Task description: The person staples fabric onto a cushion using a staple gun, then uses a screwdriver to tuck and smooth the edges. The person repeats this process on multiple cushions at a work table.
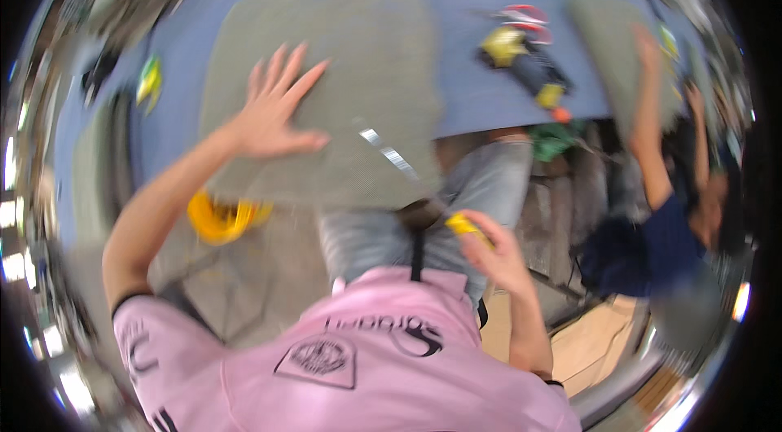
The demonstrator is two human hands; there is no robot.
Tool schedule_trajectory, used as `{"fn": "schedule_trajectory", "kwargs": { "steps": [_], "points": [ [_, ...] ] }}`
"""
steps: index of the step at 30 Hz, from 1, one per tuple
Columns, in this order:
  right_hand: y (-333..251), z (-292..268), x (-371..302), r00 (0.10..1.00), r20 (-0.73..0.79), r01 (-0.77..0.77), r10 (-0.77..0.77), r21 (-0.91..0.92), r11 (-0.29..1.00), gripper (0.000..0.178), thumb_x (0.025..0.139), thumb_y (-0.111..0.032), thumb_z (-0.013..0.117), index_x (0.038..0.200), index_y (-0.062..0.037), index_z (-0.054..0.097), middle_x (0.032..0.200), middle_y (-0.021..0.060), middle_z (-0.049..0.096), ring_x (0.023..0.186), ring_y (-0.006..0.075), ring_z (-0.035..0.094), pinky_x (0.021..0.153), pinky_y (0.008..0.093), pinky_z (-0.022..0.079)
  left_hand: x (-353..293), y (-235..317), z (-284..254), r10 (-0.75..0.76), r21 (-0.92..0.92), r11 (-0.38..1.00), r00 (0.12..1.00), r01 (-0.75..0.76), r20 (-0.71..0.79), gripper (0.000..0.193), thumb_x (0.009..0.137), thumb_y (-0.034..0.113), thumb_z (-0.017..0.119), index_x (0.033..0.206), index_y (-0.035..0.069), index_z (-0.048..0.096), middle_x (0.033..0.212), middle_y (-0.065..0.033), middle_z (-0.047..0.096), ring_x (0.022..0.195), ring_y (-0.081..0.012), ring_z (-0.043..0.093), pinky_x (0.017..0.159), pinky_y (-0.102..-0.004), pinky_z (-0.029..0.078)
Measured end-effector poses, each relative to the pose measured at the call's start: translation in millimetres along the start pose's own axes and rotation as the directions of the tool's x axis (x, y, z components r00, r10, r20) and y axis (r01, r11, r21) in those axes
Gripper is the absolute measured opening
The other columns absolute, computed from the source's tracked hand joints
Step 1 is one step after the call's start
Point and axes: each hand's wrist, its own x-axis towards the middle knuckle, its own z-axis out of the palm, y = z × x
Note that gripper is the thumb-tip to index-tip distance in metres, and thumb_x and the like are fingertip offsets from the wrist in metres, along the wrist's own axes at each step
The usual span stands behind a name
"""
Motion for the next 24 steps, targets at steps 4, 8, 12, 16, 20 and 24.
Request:
{"fn": "schedule_trajectory", "kwargs": {
  "steps": [4, 8, 12, 16, 20, 24],
  "points": [
    [-13, -14, 4, 0.985, 0.091, -0.141, 0.145, -0.056, 0.988, 0.046, 0.118, -0.022, 0.068, 0.156, 0.002, 0.065, 0.087, -0.0023, 0.06, 0.067, 0.0038, 0.047, 0.054, 0.0226, 0.034, -13, -7, 24, -0.076, 0.022, 0.997, 0.997, 0.076, -0.017, 0.128, 0.084, 0.073, 0.082, 0.188, 0.032, 0.017, 0.194, -0.0247, -0.001, 0.177, -0.0542, -0.007, 0.137, -0.0789, -0.001],
    [-37, -34, 28, 0.967, 0.147, -0.187, 0.21, -0.157, 0.97, 0.046, 0.118, -0.025, 0.067, 0.155, 0.0029, 0.066, 0.086, -0.0027, 0.059, 0.067, 0.004, 0.048, 0.054, 0.023, 0.034, -9, -1, 30, -0.135, 0.018, 0.99, 0.988, 0.137, -0.075, 0.127, 0.084, 0.066, 0.082, 0.187, 0.035, 0.017, 0.194, -0.024, 0.0, 0.177, -0.0528, -0.007, 0.137, -0.0796, -0.001],
    [-59, -39, 40, 0.927, 0.211, -0.295, 0.311, -0.103, 0.95, 0.046, 0.117, -0.025, 0.07, 0.154, 0.0026, 0.068, 0.09, -0.0031, 0.061, 0.068, 0.0044, 0.051, 0.054, 0.0224, 0.034, -11, 0, 34, -0.137, -0.009, 0.991, 0.987, 0.137, -0.081, 0.127, 0.083, 0.063, 0.085, 0.187, 0.036, 0.017, 0.195, -0.0218, 0.0, 0.178, -0.0514, -0.006, 0.137, -0.0793, -0.001],
    [-79, -52, 54, 0.869, 0.274, -0.403, 0.413, -0.093, 0.91, 0.05, 0.117, -0.032, 0.07, 0.154, 0.0008, 0.068, 0.09, -0.0038, 0.059, 0.067, 0.0046, 0.049, 0.052, 0.0216, 0.031, -8, 2, 29, -0.134, -0.024, 0.991, 0.988, 0.132, -0.083, 0.128, 0.082, 0.062, 0.086, 0.187, 0.036, 0.017, 0.195, -0.0213, 0.001, 0.178, -0.0516, -0.006, 0.137, -0.0796, 0.0],
    [-93, -52, 68, 0.864, 0.236, -0.413, 0.444, -0.172, 0.894, 0.049, 0.12, -0.038, 0.064, 0.15, 0.0005, 0.07, 0.076, -0.0044, 0.048, 0.063, 0.0035, 0.038, 0.049, 0.0221, 0.023, -8, -3, 35, -0.119, -0.025, 0.993, 0.987, 0.117, -0.109, 0.128, 0.083, 0.062, 0.086, 0.187, 0.036, 0.018, 0.195, -0.0215, 0.001, 0.178, -0.0519, -0.005, 0.137, -0.0801, 0.001],
    [-102, -51, 76, 0.863, 0.236, -0.398, 0.447, -0.228, 0.888, 0.046, 0.12, -0.036, 0.065, 0.149, -0.0003, 0.071, 0.076, -0.0045, 0.048, 0.063, 0.0033, 0.039, 0.049, 0.0219, 0.023, -12, -6, 41, -0.116, -0.016, 0.993, 0.984, 0.115, -0.133, 0.127, 0.083, 0.063, 0.087, 0.187, 0.035, 0.018, 0.195, -0.0217, 0.002, 0.178, -0.052, -0.004, 0.137, -0.0802, 0.001]
  ]
}}
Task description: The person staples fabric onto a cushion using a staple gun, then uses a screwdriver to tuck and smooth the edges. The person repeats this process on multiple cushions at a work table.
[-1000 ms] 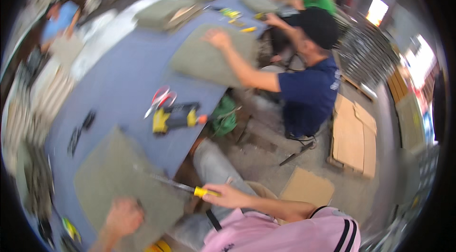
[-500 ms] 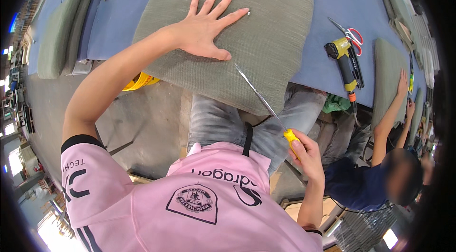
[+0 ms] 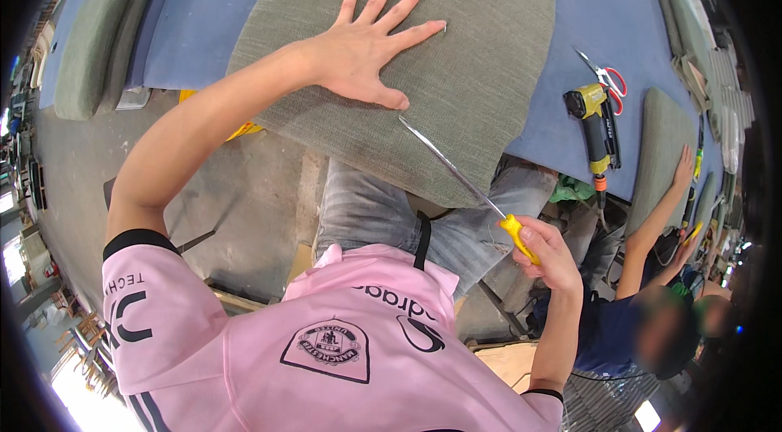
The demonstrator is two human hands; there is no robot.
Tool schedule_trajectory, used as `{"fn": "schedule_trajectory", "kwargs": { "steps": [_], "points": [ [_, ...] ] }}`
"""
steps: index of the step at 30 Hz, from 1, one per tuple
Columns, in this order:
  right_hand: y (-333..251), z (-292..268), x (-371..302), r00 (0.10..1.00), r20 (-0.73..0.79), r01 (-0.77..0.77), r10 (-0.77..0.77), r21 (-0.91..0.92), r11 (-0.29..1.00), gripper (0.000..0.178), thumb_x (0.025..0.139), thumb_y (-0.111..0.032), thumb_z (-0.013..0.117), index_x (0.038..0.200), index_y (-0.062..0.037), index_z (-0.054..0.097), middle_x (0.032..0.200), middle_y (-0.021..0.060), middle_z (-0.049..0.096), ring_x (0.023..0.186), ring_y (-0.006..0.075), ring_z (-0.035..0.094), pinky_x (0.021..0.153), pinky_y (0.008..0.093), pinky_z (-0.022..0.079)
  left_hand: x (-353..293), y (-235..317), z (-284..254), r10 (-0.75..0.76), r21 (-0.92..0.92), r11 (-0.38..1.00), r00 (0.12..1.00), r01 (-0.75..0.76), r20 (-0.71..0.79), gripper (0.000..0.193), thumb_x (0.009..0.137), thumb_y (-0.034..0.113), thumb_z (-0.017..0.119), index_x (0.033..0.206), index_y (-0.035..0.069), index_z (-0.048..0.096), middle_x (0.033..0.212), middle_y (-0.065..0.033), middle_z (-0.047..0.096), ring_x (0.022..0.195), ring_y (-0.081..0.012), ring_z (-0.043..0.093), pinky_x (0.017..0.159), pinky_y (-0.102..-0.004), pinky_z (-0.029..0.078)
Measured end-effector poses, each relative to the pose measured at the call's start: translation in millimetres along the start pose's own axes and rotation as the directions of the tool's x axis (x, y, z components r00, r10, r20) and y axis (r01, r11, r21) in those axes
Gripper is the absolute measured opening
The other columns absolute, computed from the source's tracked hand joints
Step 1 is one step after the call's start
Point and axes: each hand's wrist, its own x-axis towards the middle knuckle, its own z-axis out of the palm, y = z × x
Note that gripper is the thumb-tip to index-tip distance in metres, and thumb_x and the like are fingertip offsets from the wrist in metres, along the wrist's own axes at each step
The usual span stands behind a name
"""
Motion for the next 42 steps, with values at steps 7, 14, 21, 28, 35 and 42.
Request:
{"fn": "schedule_trajectory", "kwargs": {
  "steps": [7, 14, 21, 28, 35, 42],
  "points": [
    [-1, 15, 3, 0.892, -0.093, 0.308, -0.443, -0.591, 0.745, 0.042, 0.109, -0.028, 0.081, 0.142, -0.0035, 0.073, 0.094, 0.0048, 0.068, 0.073, 0.0157, 0.06, 0.065, 0.0343, 0.047, 1, -2, -5, 0.012, -0.059, 0.998, 1.0, -0.01, 0.024, 0.127, 0.083, 0.063, 0.086, 0.187, 0.034, 0.02, 0.195, -0.0223, 0.001, 0.178, -0.0518, -0.006, 0.137, -0.079, -0.003],
    [11, 38, 5, 0.763, -0.138, 0.306, -0.632, -0.784, 0.541, 0.033, 0.103, -0.024, 0.086, 0.125, -0.0026, 0.072, 0.103, 0.0146, 0.069, 0.09, 0.0317, 0.069, 0.082, 0.0415, 0.054, 0, 1, -9, 0.017, -0.056, 0.998, 1.0, -0.016, 0.016, 0.13, 0.079, 0.074, 0.084, 0.186, 0.029, 0.025, 0.194, -0.0251, 0.002, 0.177, -0.0529, -0.005, 0.137, -0.0789, -0.002],
    [29, 38, 21, 0.987, 0.052, 0.162, -0.155, -0.409, 0.898, 0.028, 0.109, -0.025, 0.078, 0.125, -0.0049, 0.065, 0.103, 0.0102, 0.074, 0.081, 0.0221, 0.071, 0.075, 0.041, 0.056, 5, 10, -22, -0.005, 0.008, 1.0, 0.995, 0.005, 0.101, 0.146, 0.07, 0.084, 0.087, 0.187, 0.026, 0.022, 0.192, -0.0297, 0.001, 0.175, -0.058, -0.004, 0.136, -0.0793, -0.001],
    [69, 62, 38, 0.542, -0.079, 0.154, -0.837, -0.969, 0.192, 0.04, 0.095, -0.027, 0.09, 0.128, -0.0153, 0.073, 0.088, 0.0087, 0.068, 0.075, 0.0309, 0.074, 0.063, 0.0432, 0.057, -1, 18, -38, 0.058, -0.07, 0.996, 0.993, -0.051, 0.106, 0.13, 0.074, 0.07, 0.095, 0.179, 0.024, 0.035, 0.191, -0.0284, 0.008, 0.175, -0.0569, 0.0, 0.136, -0.0804, 0.002],
    [35, 41, 9, 0.522, -0.002, 0.416, -0.853, -0.873, 0.256, 0.037, 0.09, -0.021, 0.094, 0.123, -0.0126, 0.08, 0.09, 0.0082, 0.073, 0.076, 0.0302, 0.074, 0.066, 0.0419, 0.057, -90, 44, -74, 0.072, -0.56, 0.823, 0.995, -0.096, -0.064, 0.019, 0.093, 0.02, 0.086, 0.105, 0.01, 0.075, 0.149, -0.0143, 0.071, 0.158, -0.037, 0.055, 0.134, -0.0682, 0.032],
    [-31, -8, 20, 0.579, -0.18, 0.377, -0.795, -0.805, 0.457, 0.036, 0.109, -0.02, 0.078, 0.137, 0.0032, 0.077, 0.121, 0.0232, 0.084, 0.111, 0.0379, 0.083, 0.096, 0.0406, 0.062, -211, 18, -77, -0.443, -0.35, 0.83, 0.895, 0.433, 0.056, 0.022, 0.096, 0.01, 0.077, 0.117, 0.006, 0.077, 0.14, -0.0177, 0.073, 0.137, -0.0393, 0.068, 0.118, -0.0558, 0.051]
  ]
}}
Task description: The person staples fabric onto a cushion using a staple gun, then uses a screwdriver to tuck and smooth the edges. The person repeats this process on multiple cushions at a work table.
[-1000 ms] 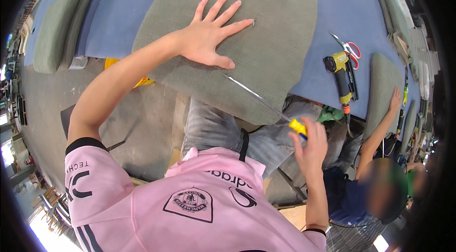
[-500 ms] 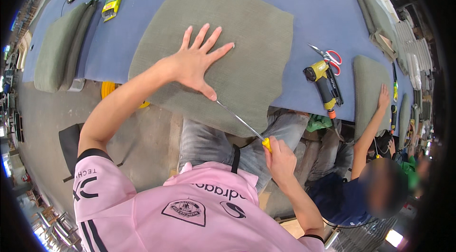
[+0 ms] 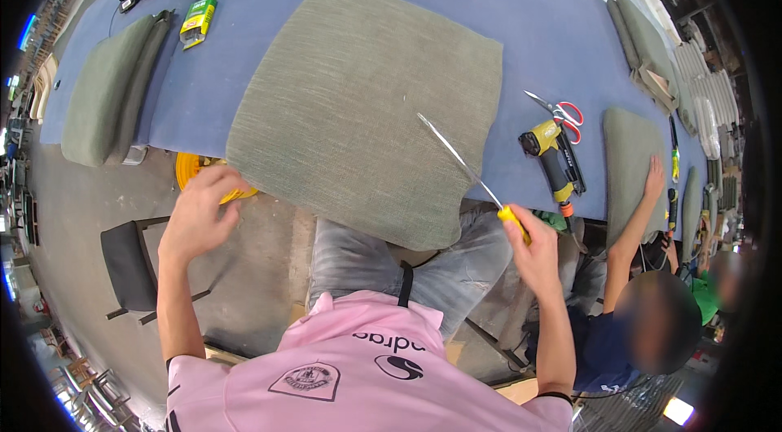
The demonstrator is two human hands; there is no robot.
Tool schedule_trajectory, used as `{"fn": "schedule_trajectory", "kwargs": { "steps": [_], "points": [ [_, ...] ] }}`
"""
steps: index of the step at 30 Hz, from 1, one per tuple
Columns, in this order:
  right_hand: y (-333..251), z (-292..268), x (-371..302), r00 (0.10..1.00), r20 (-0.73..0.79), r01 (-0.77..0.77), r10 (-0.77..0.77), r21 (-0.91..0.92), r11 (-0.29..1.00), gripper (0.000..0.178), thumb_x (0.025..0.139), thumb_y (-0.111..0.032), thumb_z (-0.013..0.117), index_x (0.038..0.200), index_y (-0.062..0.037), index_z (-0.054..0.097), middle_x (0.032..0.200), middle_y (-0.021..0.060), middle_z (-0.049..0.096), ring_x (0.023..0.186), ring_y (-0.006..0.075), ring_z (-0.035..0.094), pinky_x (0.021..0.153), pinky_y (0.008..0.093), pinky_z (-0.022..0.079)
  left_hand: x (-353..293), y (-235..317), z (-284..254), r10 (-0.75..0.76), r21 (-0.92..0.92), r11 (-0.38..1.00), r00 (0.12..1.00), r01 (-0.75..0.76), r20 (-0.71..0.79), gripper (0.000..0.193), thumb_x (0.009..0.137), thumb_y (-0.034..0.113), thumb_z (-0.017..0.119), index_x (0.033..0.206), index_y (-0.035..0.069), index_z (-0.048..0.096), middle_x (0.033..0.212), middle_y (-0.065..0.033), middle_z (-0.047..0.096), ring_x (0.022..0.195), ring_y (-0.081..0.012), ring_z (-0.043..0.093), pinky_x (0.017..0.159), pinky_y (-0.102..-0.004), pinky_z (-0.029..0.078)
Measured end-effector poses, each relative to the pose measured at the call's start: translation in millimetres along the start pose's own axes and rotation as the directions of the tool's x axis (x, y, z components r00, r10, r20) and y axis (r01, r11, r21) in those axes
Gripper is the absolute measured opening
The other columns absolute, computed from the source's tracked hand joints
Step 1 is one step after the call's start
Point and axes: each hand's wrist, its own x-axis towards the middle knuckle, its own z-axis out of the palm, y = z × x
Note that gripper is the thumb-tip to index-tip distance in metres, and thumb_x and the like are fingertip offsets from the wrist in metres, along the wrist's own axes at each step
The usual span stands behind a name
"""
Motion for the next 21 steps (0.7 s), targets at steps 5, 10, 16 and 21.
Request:
{"fn": "schedule_trajectory", "kwargs": {
  "steps": [5, 10, 16, 21],
  "points": [
    [-28, -19, 48, 0.988, 0.116, -0.104, 0.106, -0.025, 0.994, 0.032, 0.113, -0.024, 0.074, 0.132, 0.0006, 0.079, 0.093, 0.0204, 0.08, 0.077, 0.0341, 0.076, 0.075, 0.0409, 0.057, 38, 5, 10, 0.121, 0.024, 0.993, 0.953, -0.119, -0.277, 0.044, 0.101, 0.015, 0.077, 0.144, 0.013, 0.073, 0.165, -0.0208, 0.059, 0.157, -0.044, 0.052, 0.128, -0.056, 0.043],
    [-58, -36, 66, 0.985, 0.147, -0.071, 0.093, -0.151, 0.986, 0.031, 0.115, -0.03, 0.069, 0.127, -0.0036, 0.08, 0.082, 0.0184, 0.074, 0.069, 0.0338, 0.07, 0.069, 0.0431, 0.051, 155, 13, 32, 0.293, 0.146, 0.954, 0.914, -0.261, -0.281, 0.059, 0.106, 0.026, 0.075, 0.164, 0.02, 0.061, 0.182, -0.0204, 0.042, 0.173, -0.0462, 0.03, 0.14, -0.0645, 0.024],
    [-77, -43, 77, 0.965, 0.211, -0.106, 0.154, -0.222, 0.969, 0.03, 0.116, -0.03, 0.068, 0.125, -0.0036, 0.079, 0.084, 0.0192, 0.075, 0.073, 0.0364, 0.072, 0.07, 0.0437, 0.052, 285, 54, 58, 0.361, 0.129, 0.931, 0.91, -0.34, -0.202, 0.083, 0.102, 0.058, 0.075, 0.176, 0.029, 0.05, 0.191, -0.019, 0.025, 0.179, -0.0437, 0.013, 0.141, -0.0721, 0.004],
    [-89, -47, 82, 0.952, 0.246, -0.125, 0.183, -0.233, 0.964, 0.028, 0.116, -0.028, 0.067, 0.123, -0.0027, 0.077, 0.084, 0.0185, 0.073, 0.07, 0.0351, 0.069, 0.068, 0.0422, 0.052, 302, 56, 79, 0.296, 0.191, 0.941, 0.953, -0.278, -0.069, 0.099, 0.095, 0.07, 0.076, 0.18, 0.034, 0.042, 0.192, -0.0179, 0.022, 0.18, -0.0414, 0.008, 0.141, -0.0724, -0.002]
  ]
}}
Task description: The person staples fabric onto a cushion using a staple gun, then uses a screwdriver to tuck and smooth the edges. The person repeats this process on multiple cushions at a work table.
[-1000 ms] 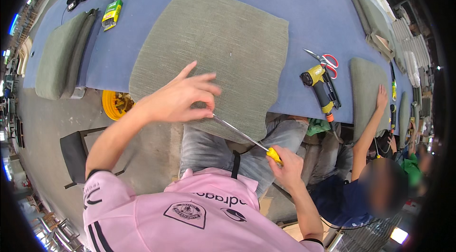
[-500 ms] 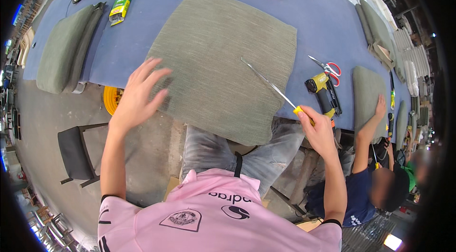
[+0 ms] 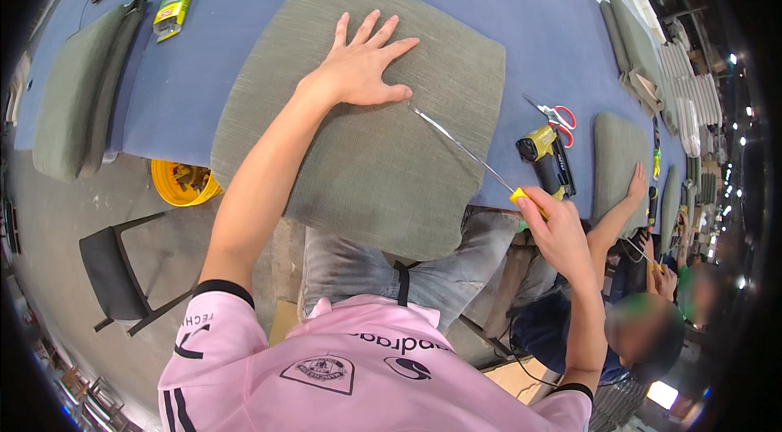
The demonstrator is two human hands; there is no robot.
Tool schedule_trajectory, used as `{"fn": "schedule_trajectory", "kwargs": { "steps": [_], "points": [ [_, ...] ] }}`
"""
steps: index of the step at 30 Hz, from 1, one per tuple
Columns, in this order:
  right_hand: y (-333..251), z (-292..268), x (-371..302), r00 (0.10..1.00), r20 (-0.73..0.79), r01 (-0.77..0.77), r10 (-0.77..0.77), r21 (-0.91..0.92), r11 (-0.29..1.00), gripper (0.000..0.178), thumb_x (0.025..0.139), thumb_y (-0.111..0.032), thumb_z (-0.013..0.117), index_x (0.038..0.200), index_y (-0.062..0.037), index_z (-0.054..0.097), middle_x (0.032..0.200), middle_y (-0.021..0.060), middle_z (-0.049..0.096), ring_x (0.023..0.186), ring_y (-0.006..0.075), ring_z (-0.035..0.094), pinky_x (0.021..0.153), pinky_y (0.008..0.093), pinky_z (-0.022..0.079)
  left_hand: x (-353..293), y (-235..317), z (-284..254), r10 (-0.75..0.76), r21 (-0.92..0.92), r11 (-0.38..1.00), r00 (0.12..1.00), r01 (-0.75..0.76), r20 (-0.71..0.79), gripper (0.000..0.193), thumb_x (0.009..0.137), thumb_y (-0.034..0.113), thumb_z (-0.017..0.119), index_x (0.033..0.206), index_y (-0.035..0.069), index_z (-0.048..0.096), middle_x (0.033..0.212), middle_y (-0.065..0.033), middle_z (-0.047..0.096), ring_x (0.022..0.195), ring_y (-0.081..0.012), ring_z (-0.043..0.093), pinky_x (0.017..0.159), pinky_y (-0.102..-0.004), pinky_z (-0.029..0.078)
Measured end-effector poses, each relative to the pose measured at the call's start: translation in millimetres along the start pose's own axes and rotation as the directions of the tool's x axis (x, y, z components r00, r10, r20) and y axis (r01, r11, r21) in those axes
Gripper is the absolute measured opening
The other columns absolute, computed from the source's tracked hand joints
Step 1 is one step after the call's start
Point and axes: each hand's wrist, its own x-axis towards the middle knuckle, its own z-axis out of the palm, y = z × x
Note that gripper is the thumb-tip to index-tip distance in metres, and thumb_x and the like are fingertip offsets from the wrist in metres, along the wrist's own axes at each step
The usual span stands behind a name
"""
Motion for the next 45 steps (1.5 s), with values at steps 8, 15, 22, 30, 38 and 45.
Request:
{"fn": "schedule_trajectory", "kwargs": {
  "steps": [8, 15, 22, 30, 38, 45],
  "points": [
    [60, 20, 21, 0.932, 0.299, -0.311, 0.204, 0.375, 0.873, 0.024, 0.115, -0.024, 0.07, 0.132, -0.0068, 0.076, 0.08, 0.0123, 0.061, 0.063, 0.0328, 0.055, 0.064, 0.039, 0.047, 4, 1, 5, 0.016, -0.062, 0.998, 1.0, -0.015, 0.011, 0.1, 0.093, 0.063, 0.072, 0.182, 0.03, 0.041, 0.193, -0.0209, 0.018, 0.18, -0.0441, 0.002, 0.138, -0.0764, -0.007],
    [94, 63, 42, 0.929, -0.276, 0.219, -0.247, -0.13, 0.967, 0.036, 0.109, -0.024, 0.08, 0.137, -0.0032, 0.077, 0.089, 0.0125, 0.066, 0.072, 0.0274, 0.06, 0.07, 0.0412, 0.05, 7, -7, 5, 0.03, -0.05, 0.998, 0.999, -0.032, -0.035, 0.102, 0.09, 0.066, 0.073, 0.181, 0.032, 0.043, 0.192, -0.0209, 0.02, 0.18, -0.044, 0.004, 0.138, -0.077, -0.006],
    [76, 24, 40, 0.994, 0.101, -0.051, 0.03, 0.211, 0.976, 0.037, 0.115, -0.025, 0.074, 0.139, 0.0019, 0.076, 0.093, 0.0071, 0.072, 0.079, 0.0115, 0.061, 0.075, 0.031, 0.053, 3, 6, -5, -0.046, -0.028, 0.999, 0.998, 0.047, 0.03, 0.104, 0.087, 0.068, 0.079, 0.18, 0.036, 0.043, 0.193, -0.0187, 0.021, 0.18, -0.0411, 0.007, 0.141, -0.0717, -0.004],
    [83, 6, 58, 0.988, 0.151, -0.066, 0.036, 0.199, 0.978, 0.035, 0.111, -0.025, 0.077, 0.137, -0.001, 0.078, 0.095, 0.0086, 0.074, 0.084, 0.0196, 0.067, 0.08, 0.0377, 0.056, 5, 6, -1, -0.031, -0.03, 0.999, 0.999, 0.032, 0.035, 0.106, 0.089, 0.07, 0.079, 0.181, 0.036, 0.04, 0.193, -0.0185, 0.018, 0.18, -0.0406, 0.003, 0.141, -0.0717, -0.006],
    [69, 30, 70, 0.824, -0.437, 0.161, -0.36, -0.429, 0.889, 0.035, 0.1, -0.028, 0.089, 0.122, -0.0017, 0.08, 0.103, 0.0145, 0.078, 0.094, 0.0369, 0.072, 0.087, 0.0445, 0.057, 2, 3, -3, 0.004, -0.05, 0.999, 1.0, -0.003, 0.024, 0.103, 0.092, 0.07, 0.077, 0.181, 0.035, 0.04, 0.193, -0.0192, 0.018, 0.18, -0.0416, 0.003, 0.141, -0.0724, -0.006],
    [87, -7, 59, 0.906, 0.387, -0.291, 0.173, 0.27, 0.918, 0.03, 0.11, -0.032, 0.08, 0.109, -0.0023, 0.075, 0.093, -0.0043, 0.066, 0.083, 0.0073, 0.059, 0.075, 0.0288, 0.051, 2, 3, 0, 0.007, -0.047, 0.999, 1.0, -0.008, -0.012, 0.102, 0.091, 0.071, 0.076, 0.18, 0.032, 0.044, 0.192, -0.0212, 0.022, 0.18, -0.0429, 0.006, 0.14, -0.0732, -0.005]
  ]
}}
